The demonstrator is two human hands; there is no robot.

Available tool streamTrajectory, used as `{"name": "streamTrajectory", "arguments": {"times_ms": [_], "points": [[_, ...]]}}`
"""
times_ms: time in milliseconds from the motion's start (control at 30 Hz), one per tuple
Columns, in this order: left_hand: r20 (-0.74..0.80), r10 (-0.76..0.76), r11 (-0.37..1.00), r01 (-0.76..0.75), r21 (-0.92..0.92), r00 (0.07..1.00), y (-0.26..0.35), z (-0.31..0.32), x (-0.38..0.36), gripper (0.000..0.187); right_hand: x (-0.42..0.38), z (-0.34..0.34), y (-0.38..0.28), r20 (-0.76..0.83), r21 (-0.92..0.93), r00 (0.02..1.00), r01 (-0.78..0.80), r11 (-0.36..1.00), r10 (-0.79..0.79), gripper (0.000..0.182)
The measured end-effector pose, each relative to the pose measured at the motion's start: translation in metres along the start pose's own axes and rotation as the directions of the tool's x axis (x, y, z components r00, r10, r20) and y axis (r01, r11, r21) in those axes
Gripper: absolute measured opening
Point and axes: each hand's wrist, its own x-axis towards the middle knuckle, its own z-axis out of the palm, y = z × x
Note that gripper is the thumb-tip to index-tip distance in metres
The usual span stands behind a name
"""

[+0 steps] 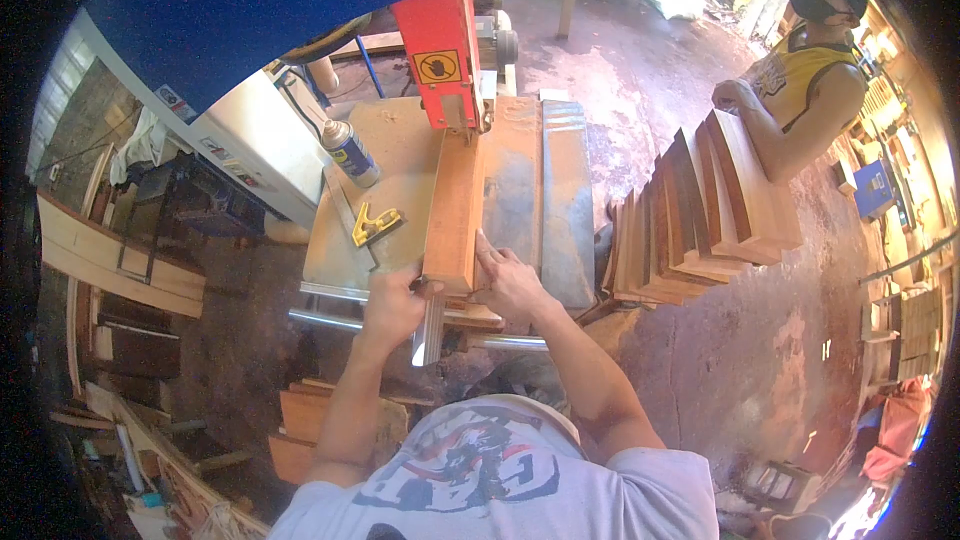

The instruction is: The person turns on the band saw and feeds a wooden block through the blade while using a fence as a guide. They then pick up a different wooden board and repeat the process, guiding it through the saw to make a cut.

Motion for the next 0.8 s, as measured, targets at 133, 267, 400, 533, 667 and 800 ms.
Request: {"name": "streamTrajectory", "arguments": {"times_ms": [133,267,400,533,667,800], "points": [[-0.007,0.026,1.000,-0.026,0.007,1.000,0.000,0.000,0.003,0.046,0.002,-0.002,0.000,0.018,0.007,1.000,-0.016,1.000,0.016,0.119],[-0.033,0.015,1.000,-0.015,-0.014,0.999,0.004,0.000,0.004,0.042,0.003,-0.006,-0.003,0.016,-0.009,1.000,-0.023,1.000,0.023,0.118],[-0.032,-0.014,1.000,0.014,-0.014,0.999,0.005,0.001,0.006,0.042,0.003,-0.008,-0.004,0.014,-0.039,1.000,-0.022,0.999,0.023,0.118],[-0.037,0.011,1.000,-0.011,-0.013,0.999,0.006,0.001,0.008,0.045,0.006,-0.007,0.000,0.018,-0.021,0.999,-0.034,0.999,0.034,0.119],[-0.023,-0.025,1.000,0.025,0.006,0.999,0.008,0.001,0.010,0.045,0.010,-0.006,0.002,0.015,-0.030,0.999,-0.047,0.998,0.048,0.121],[-0.029,-0.032,0.999,0.033,0.042,0.999,0.009,0.001,0.012,0.044,0.009,-0.008,0.000,-0.019,-0.049,1.000,-0.025,0.998,0.025,0.119]]}}
